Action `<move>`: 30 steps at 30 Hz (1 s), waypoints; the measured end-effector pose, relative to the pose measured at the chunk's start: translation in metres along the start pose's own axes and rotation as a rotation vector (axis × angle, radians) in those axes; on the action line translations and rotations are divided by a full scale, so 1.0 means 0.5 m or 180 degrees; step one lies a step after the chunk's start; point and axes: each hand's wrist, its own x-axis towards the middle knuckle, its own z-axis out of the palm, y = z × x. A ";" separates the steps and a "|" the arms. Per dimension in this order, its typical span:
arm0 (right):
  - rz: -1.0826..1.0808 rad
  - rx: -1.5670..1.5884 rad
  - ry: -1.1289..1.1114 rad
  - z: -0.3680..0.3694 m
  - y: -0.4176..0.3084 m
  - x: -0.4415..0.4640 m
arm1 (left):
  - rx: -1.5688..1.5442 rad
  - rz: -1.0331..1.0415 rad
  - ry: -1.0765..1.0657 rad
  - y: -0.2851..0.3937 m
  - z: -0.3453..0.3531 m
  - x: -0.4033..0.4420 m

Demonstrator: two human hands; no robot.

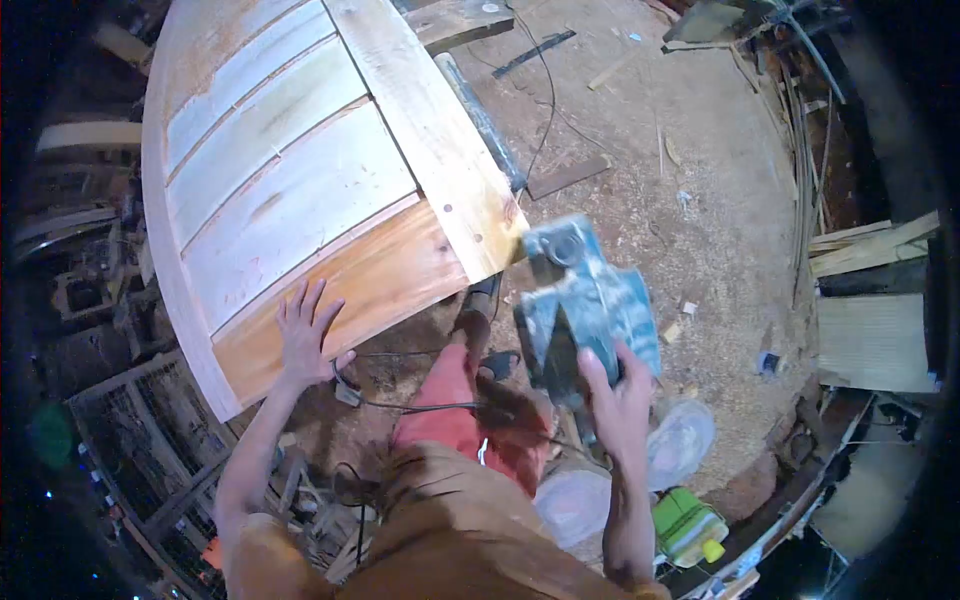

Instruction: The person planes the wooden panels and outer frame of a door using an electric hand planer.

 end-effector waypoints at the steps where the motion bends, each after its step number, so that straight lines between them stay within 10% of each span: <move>1: -0.0088 0.0224 -0.0396 0.003 -0.035 0.039 | -0.0050 -0.0042 -0.0011 0.000 0.001 0.002; 30: -0.0778 0.0706 -0.0808 0.400 -0.373 0.521 | -0.0256 -0.0435 0.0266 0.009 -0.004 0.031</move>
